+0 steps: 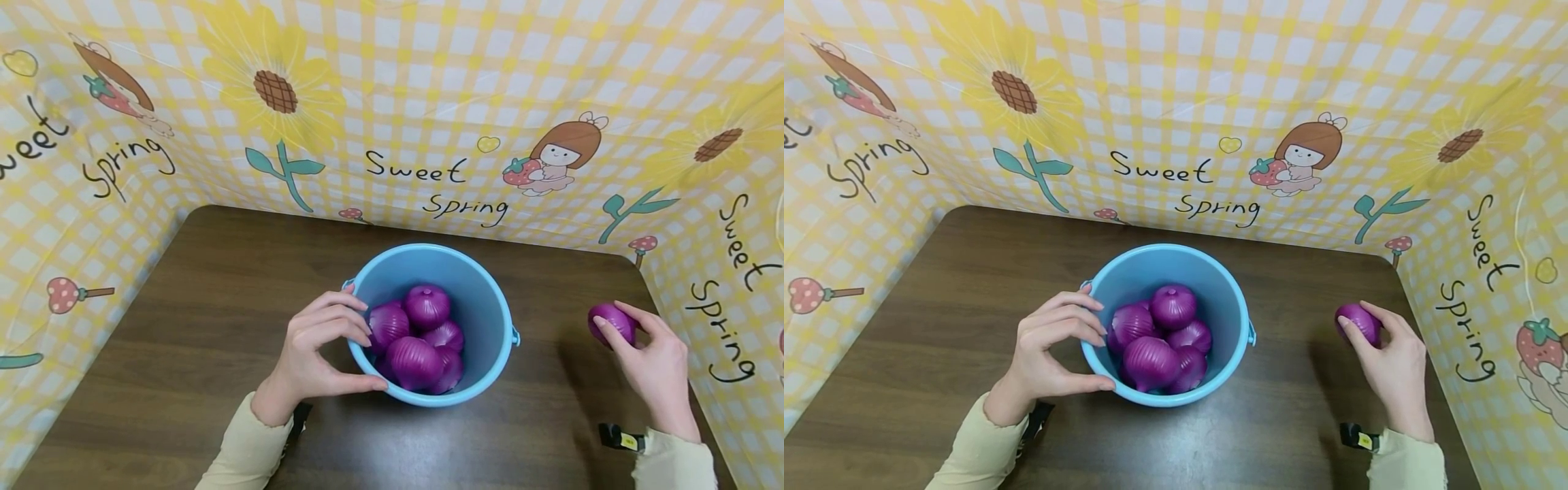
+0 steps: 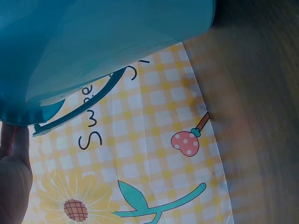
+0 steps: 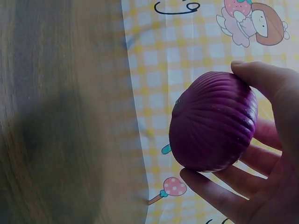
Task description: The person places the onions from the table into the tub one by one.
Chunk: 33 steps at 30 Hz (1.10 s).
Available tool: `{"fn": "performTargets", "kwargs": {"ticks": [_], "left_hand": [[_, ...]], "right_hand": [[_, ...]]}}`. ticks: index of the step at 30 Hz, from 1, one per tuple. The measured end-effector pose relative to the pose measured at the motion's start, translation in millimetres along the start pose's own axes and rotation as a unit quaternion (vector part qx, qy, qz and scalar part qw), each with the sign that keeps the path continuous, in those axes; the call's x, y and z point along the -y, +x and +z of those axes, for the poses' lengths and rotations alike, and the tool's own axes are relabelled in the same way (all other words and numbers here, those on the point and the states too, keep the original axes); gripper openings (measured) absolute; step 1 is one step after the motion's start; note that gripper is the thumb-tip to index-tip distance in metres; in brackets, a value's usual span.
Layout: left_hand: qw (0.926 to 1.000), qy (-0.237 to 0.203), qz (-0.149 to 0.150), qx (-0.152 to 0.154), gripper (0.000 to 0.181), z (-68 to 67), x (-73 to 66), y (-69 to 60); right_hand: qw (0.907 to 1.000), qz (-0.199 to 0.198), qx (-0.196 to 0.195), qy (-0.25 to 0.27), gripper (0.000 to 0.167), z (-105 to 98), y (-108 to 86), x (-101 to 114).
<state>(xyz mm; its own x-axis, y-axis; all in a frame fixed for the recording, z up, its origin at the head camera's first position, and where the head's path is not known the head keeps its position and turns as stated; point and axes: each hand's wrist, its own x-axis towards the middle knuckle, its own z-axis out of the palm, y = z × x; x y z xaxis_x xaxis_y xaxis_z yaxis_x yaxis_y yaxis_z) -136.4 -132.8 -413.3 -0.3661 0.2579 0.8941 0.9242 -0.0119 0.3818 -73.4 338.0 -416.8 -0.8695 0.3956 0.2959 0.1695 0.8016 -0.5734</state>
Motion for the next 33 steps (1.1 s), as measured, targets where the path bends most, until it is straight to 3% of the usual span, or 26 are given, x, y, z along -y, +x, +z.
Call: {"fn": "performTargets", "kwargs": {"ticks": [33], "left_hand": [[1.0000,0.008,0.005,-0.002,0.047,-0.5,-1.2,2.8]], "right_hand": [[0.9940,-0.089,0.008,0.063,0.038,4.6,-5.0,50.5]]}}
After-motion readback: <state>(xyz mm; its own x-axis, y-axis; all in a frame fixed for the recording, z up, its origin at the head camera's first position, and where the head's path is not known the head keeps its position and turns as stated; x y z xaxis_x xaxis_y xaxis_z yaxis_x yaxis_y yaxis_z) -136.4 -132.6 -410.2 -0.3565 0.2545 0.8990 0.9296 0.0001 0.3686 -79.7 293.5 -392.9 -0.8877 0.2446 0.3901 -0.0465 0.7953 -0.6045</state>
